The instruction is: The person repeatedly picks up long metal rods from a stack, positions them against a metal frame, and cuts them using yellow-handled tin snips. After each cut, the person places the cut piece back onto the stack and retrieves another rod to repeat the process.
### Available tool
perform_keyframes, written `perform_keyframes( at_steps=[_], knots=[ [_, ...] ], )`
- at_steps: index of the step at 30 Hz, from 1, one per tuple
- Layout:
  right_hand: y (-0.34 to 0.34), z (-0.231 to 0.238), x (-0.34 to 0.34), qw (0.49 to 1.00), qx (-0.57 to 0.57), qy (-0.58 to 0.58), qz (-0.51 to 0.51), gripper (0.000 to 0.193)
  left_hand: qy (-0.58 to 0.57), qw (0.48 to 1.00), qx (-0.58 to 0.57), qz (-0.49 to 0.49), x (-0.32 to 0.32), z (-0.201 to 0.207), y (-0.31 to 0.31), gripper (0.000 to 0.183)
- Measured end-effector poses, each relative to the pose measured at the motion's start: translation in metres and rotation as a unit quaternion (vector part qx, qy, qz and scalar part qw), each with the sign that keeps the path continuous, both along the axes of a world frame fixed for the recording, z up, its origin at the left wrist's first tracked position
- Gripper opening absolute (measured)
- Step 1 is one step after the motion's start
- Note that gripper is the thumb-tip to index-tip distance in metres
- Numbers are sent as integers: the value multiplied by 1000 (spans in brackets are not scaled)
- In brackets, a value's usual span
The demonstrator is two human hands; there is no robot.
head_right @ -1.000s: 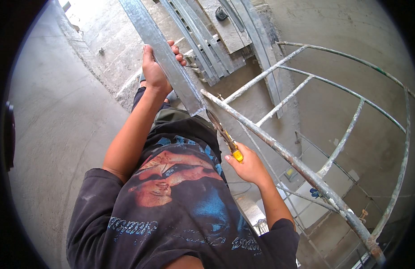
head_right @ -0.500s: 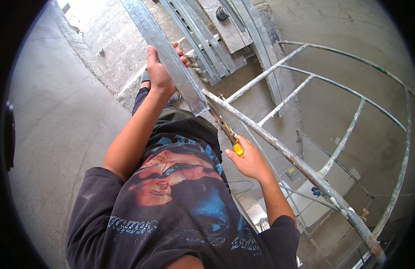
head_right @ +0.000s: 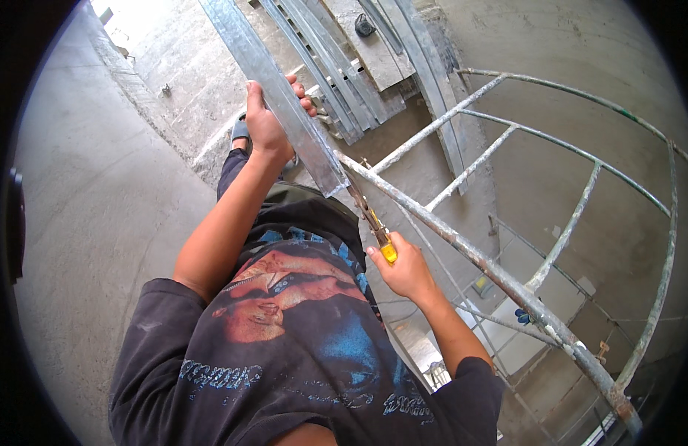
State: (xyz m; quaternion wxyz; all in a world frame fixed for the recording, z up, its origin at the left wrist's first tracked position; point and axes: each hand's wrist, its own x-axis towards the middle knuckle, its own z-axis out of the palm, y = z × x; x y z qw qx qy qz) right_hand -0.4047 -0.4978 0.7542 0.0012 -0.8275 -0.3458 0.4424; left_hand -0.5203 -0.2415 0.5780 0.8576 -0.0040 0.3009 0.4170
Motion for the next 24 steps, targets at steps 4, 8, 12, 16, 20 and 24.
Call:
perform_keyframes(
  at_steps=[4, 8, 12, 16, 20, 24],
  knots=[
    [-5, -5, -2, 1000, 15, -12, 1, 40, 8, 1000, 0, -5, -2, 0, -2, 69],
    [-5, -2, 0, 1000, 8, -5, 2, 39, 8, 1000, 3, -11, -3, 1, -2, 68],
    [-19, 8, 4, 996, 37, 79, -21, 42, -1, 1000, 5, -4, -10, 10, -2, 66],
    [-22, 15, 16, 983, -16, 177, -45, 44, -18, 1000, 14, 2, -20, 14, -1, 65],
    [-20, 16, 29, 974, -38, 222, -14, 41, -51, 999, 19, 2, -27, 14, -3, 64],
    [-18, 14, 36, 970, -48, 236, 16, 31, -84, 996, 18, 14, -37, 12, -4, 63]
  ],
)
